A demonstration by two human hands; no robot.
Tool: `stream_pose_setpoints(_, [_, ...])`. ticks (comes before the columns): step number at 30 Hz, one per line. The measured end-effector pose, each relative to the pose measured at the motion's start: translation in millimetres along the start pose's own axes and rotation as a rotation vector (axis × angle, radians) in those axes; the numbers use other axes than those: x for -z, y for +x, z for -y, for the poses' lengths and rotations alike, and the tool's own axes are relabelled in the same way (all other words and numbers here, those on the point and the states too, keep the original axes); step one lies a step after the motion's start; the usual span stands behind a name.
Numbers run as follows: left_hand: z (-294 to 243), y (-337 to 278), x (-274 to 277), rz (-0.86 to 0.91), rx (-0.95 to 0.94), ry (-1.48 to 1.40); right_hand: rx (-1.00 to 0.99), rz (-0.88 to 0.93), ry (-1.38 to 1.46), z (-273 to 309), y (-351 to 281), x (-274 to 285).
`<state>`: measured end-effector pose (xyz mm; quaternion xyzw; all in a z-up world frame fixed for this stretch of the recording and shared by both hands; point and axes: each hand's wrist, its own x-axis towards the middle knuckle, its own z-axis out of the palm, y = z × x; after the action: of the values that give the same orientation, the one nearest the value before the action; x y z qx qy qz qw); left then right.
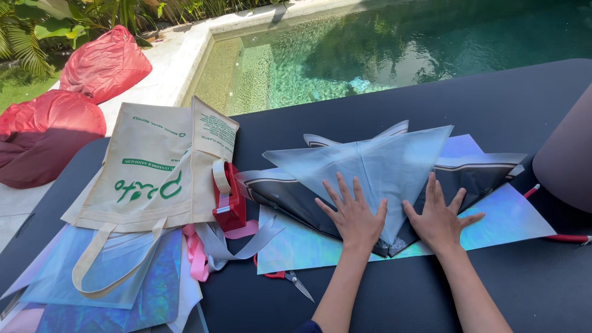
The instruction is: The person folds and layers sheets of translucent and opaque paper on a table, securing the folds with adhesive tape and using shears to trim the material.
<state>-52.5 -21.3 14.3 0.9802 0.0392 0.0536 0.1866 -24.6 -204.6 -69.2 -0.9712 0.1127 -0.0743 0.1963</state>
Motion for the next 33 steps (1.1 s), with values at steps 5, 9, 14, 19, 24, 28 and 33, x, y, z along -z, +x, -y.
stream_pose_setpoints(5, [11, 23, -43, 0.095, -0.07, -0.039, 0.045, -0.062, -0.184, -2, 15, -9])
stream_pose_setpoints(9, [9, 18, -33, 0.142, -0.057, -0.056, 0.158, 0.019, -0.267, 46, 37, 5])
stream_pose_setpoints(14, [10, 27, -45, 0.15, -0.017, -0.058, 0.4, 0.238, -0.096, 88, 59, -2])
stream_pose_setpoints(19, [5, 32, -32, 0.247, 0.009, -0.029, 0.28, 0.357, 0.031, 86, 62, -7])
stream_pose_setpoints(24, [17, 40, -40, 0.243, 0.004, -0.107, 0.275, 0.382, 0.057, 81, 63, -8])
stream_pose_setpoints(28, [34, 48, -54, -0.045, -0.011, -0.156, 0.287, 0.345, -0.006, 82, 61, -10])
stream_pose_setpoints(33, [36, 50, -63, 0.032, -0.01, -0.067, 0.317, 0.262, -0.073, 77, 63, -21])
